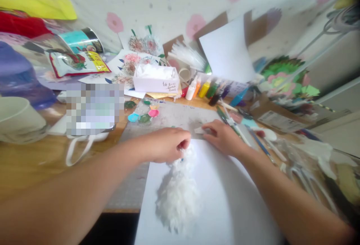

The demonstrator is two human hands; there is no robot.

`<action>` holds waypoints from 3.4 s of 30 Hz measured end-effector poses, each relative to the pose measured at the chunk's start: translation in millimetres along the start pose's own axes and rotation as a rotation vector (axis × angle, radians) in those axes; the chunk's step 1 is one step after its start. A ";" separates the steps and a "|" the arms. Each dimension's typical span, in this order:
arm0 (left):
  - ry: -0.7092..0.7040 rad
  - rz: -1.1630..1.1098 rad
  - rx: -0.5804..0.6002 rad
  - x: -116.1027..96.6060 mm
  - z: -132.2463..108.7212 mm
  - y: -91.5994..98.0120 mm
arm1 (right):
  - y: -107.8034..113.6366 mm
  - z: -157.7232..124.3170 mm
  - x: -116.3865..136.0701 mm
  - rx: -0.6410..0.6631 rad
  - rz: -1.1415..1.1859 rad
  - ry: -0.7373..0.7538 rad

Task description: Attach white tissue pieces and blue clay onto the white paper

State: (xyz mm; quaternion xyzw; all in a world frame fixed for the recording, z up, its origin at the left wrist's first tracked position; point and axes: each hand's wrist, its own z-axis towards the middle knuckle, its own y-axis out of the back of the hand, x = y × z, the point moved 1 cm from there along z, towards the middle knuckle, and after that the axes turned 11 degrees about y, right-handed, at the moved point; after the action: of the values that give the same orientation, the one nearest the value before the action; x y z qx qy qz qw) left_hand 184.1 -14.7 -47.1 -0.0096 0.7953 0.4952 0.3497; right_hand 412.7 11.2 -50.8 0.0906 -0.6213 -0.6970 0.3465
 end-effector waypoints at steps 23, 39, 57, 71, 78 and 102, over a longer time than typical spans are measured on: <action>0.050 0.027 0.053 -5.7 1.4 6.2 | 23.5 -25.7 81.8 0.035 0.358 0.442; 0.068 0.024 0.071 -6.4 1.1 6.2 | 9.4 -34.7 78.7 0.056 0.161 0.386; 0.038 0.021 0.064 -7.2 1.3 7.9 | 27.1 -27.2 80.2 -0.041 0.526 0.302; 0.036 -0.019 0.083 -3.7 2.2 6.6 | -2.8 -36.1 82.0 0.103 0.002 0.472; 0.052 0.012 0.074 -5.6 1.9 6.9 | -5.8 -36.1 83.2 0.015 -0.232 0.591; 0.002 -0.003 0.061 -3.5 2.5 6.6 | 11.4 -34.1 94.1 -0.192 0.303 0.239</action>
State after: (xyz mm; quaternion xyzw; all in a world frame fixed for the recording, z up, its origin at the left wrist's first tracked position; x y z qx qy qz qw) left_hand 185.8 -10.6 -40.5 -0.0007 0.8105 0.4699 0.3497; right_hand 365.9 -72.1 -18.8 0.0450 -0.5131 -0.6772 0.5254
